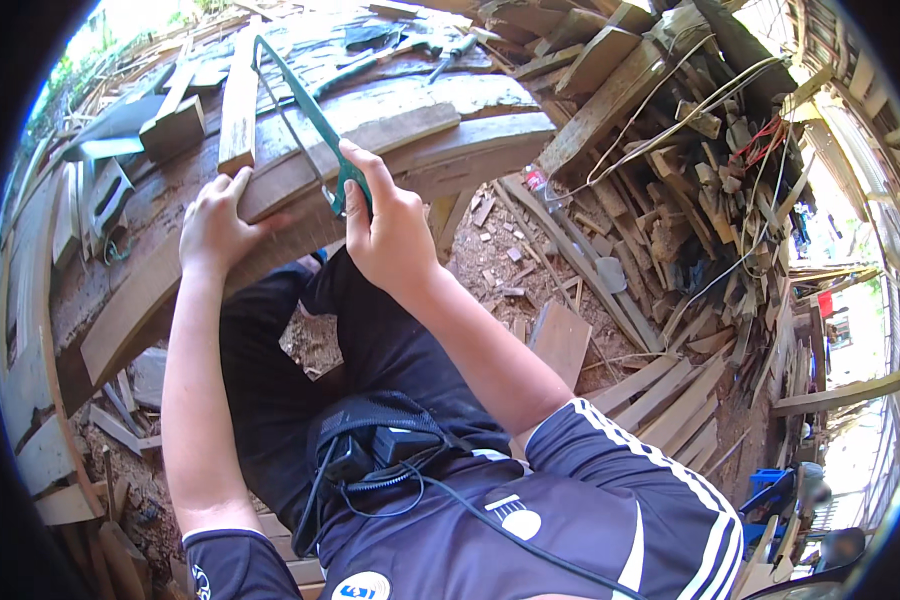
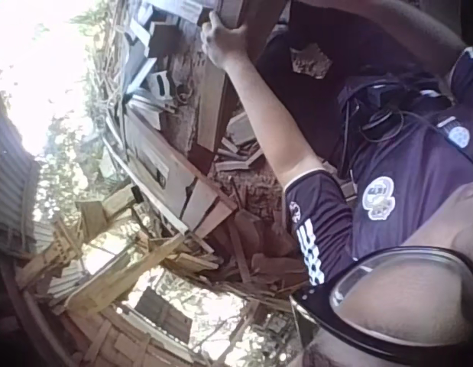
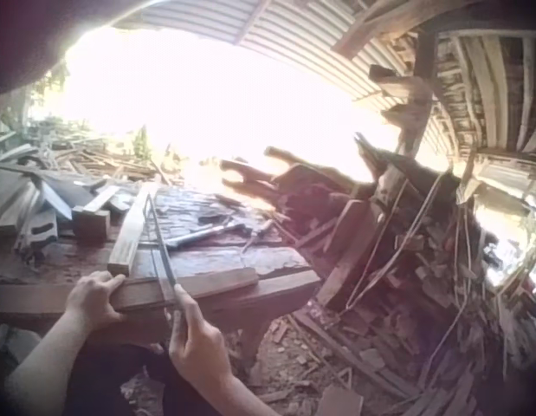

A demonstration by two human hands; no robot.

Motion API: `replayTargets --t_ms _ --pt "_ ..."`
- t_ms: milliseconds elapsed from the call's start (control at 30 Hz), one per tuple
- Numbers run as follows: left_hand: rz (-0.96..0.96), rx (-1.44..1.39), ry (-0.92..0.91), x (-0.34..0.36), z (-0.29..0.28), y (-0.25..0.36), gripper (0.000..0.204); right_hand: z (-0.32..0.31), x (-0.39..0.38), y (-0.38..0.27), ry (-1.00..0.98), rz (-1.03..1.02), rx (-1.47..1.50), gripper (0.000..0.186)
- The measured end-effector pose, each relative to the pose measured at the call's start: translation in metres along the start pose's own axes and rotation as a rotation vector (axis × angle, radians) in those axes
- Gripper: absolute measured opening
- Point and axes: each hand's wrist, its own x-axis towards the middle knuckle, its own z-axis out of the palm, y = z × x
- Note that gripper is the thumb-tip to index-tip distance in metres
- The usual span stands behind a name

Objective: Use a handsaw to cut pieces of wood in a workshop.

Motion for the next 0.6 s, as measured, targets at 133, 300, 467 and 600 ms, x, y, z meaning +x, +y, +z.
replayTargets --t_ms 133,300,467,600 --pt "-0.045 0.029 -0.027 -0.003 -0.005 0.002 0.094 -0.023 -0.030 -0.011 0.006 0.031 0.051 0.044" --pt "-0.044 0.001 -0.031 0.002 -0.012 0.003 0.092 -0.070 -0.114 -0.038 -0.056 0.131 -0.008 0.044" --pt "-0.013 0.028 0.035 0.001 -0.008 -0.003 0.092 -0.032 -0.066 -0.019 -0.009 -0.037 -0.045 0.047" --pt "-0.042 0.009 -0.008 0.003 -0.003 -0.001 0.095 0.006 -0.009 -0.008 -0.114 0.043 -0.110 0.048"
